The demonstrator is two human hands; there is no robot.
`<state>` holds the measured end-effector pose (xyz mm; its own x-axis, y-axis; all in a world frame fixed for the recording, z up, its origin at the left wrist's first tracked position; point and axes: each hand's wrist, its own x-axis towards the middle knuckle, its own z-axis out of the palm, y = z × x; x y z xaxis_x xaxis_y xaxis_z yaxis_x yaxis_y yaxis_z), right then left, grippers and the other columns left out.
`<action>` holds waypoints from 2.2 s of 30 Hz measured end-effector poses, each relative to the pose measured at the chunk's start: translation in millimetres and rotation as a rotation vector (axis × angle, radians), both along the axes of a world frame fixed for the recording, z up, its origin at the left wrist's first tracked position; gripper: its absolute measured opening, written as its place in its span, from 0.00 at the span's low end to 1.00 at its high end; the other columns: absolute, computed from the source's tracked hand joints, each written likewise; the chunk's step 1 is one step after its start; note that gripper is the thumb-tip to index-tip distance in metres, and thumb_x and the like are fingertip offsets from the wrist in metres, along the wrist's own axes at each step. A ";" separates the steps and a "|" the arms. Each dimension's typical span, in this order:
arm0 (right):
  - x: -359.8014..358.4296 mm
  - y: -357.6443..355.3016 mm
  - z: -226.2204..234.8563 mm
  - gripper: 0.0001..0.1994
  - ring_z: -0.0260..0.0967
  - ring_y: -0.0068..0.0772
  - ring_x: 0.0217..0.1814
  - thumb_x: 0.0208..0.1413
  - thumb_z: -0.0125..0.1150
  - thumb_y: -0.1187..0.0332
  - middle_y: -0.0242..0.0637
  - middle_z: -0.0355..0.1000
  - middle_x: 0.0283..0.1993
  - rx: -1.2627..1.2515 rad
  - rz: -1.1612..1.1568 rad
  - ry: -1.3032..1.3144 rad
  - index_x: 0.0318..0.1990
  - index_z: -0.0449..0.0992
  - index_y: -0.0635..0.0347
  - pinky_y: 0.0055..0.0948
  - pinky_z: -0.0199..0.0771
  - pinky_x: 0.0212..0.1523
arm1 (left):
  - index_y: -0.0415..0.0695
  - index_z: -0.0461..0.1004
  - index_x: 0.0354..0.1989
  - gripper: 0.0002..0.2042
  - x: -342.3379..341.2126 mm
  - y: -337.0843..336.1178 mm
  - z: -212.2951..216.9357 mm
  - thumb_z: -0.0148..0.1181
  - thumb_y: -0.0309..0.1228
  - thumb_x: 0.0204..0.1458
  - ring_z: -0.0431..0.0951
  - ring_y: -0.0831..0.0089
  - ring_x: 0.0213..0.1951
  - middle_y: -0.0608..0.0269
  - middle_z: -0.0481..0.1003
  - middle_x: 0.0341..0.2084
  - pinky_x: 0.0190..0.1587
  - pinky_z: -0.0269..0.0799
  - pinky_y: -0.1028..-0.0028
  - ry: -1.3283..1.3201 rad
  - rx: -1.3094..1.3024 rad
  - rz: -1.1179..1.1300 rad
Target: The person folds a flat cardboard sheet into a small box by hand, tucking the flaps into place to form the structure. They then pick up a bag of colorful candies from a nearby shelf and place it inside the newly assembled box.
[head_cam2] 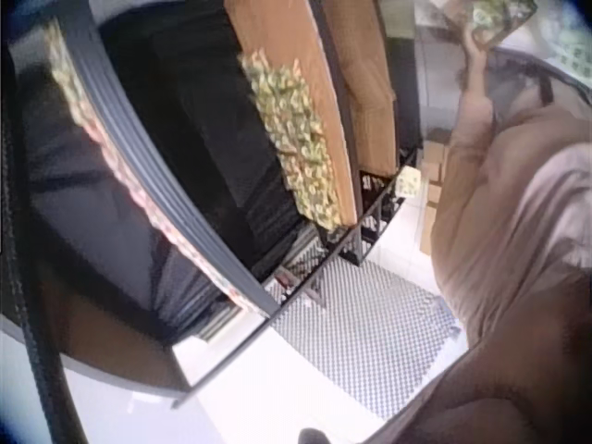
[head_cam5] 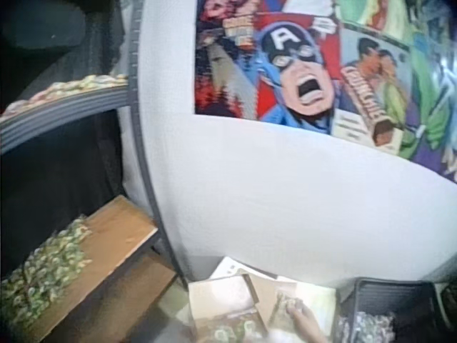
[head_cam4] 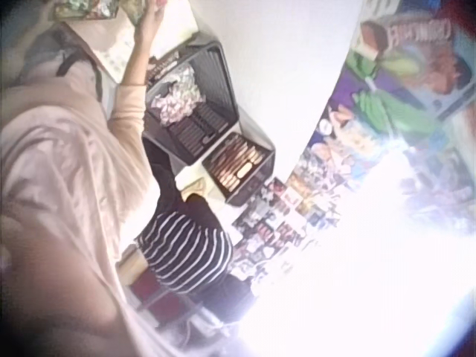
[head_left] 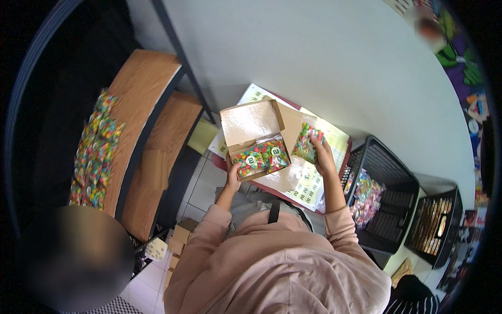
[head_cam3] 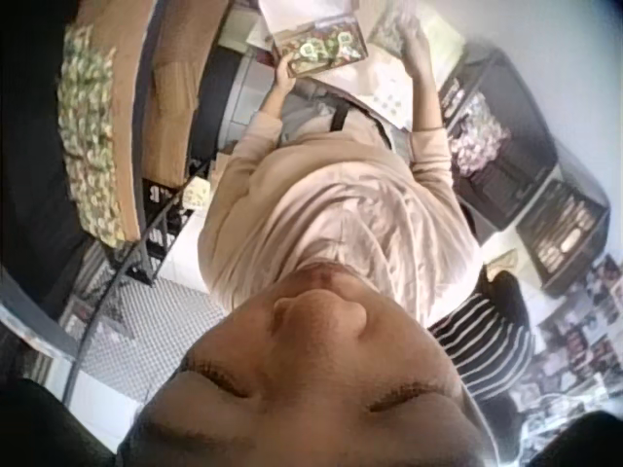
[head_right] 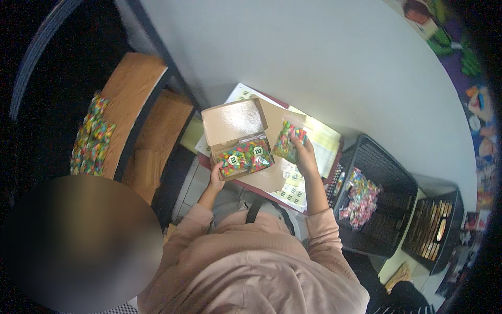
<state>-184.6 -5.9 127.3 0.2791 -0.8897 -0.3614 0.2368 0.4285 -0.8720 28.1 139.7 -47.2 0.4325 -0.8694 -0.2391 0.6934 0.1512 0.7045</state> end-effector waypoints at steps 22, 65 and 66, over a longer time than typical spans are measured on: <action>71.4 45.9 -90.1 0.33 0.64 0.56 0.42 0.39 0.61 0.62 0.60 0.64 0.40 -0.585 0.462 0.798 0.50 0.54 0.73 0.40 0.65 0.39 | 0.35 0.54 0.54 0.24 -13.0 -2.5 10.5 0.50 0.22 0.48 0.64 0.67 0.50 0.52 0.62 0.49 0.50 0.61 0.72 -0.700 0.280 -0.230; 44.7 29.0 -93.1 0.27 0.45 0.48 0.59 0.47 0.47 0.46 0.45 0.52 0.55 -1.173 0.741 1.195 0.52 0.62 0.51 0.54 0.39 0.56 | 0.50 0.56 0.54 0.36 -22.8 -28.9 80.8 0.64 0.43 0.33 0.52 0.67 0.56 0.64 0.52 0.55 0.51 0.47 0.54 -1.796 0.384 -0.613; 44.9 30.5 -91.9 0.28 0.43 0.48 0.60 0.47 0.47 0.47 0.45 0.51 0.57 -1.215 0.747 1.152 0.53 0.60 0.50 0.55 0.37 0.57 | 0.49 0.57 0.53 0.36 -21.1 -27.6 80.8 0.64 0.43 0.33 0.52 0.67 0.57 0.63 0.51 0.56 0.51 0.48 0.54 -1.815 0.377 -0.583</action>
